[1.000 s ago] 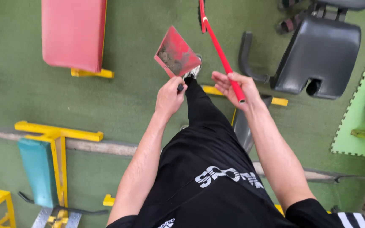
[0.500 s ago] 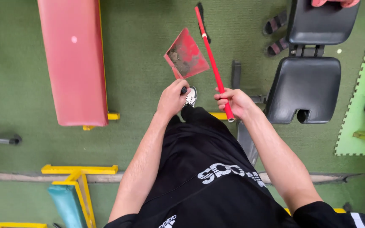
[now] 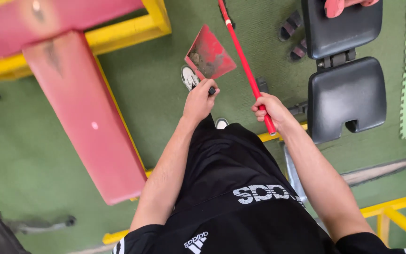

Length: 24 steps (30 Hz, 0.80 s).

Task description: Sweeping the floor in a gym area using a broom and dustpan.

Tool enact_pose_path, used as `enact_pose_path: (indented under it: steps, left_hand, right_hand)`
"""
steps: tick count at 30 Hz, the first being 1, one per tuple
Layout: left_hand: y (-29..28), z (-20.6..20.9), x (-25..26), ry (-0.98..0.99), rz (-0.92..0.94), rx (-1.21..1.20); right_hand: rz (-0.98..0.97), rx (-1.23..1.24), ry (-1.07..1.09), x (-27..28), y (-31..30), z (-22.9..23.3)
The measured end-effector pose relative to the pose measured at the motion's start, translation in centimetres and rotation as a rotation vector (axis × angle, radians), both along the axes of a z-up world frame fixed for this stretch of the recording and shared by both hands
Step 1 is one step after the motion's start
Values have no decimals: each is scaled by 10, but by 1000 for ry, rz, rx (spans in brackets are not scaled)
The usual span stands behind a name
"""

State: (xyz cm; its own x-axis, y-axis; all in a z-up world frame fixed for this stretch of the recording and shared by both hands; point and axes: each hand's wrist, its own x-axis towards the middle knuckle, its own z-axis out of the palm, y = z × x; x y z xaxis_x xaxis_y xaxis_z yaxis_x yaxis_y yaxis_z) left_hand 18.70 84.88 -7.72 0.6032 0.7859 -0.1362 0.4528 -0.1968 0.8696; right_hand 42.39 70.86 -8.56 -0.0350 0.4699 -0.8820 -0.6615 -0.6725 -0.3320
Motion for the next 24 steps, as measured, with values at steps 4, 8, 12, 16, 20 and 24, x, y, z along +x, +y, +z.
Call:
enact_pose_path:
  steps: [4, 8, 12, 16, 20, 24]
  left_hand:
    - [79, -8, 18, 7, -87, -57]
    - [144, -16, 43, 27, -149, -93]
    - [190, -37, 68, 20, -202, -108]
    - [224, -47, 99, 73, -219, -129]
    - [241, -74, 128, 89, -172, -163]
    - [257, -119, 163, 107, -144, -156]
  right_hand:
    - [-14, -78, -139, 2, 61, 11]
    - [115, -183, -356, 14, 108, 13]
    - [135, -208, -445, 28, 135, -8]
    - [93, -266, -405, 51, 159, -33]
    - [48, -269, -375, 87, 184, -60]
    - [98, -233, -486, 145, 220, -96]
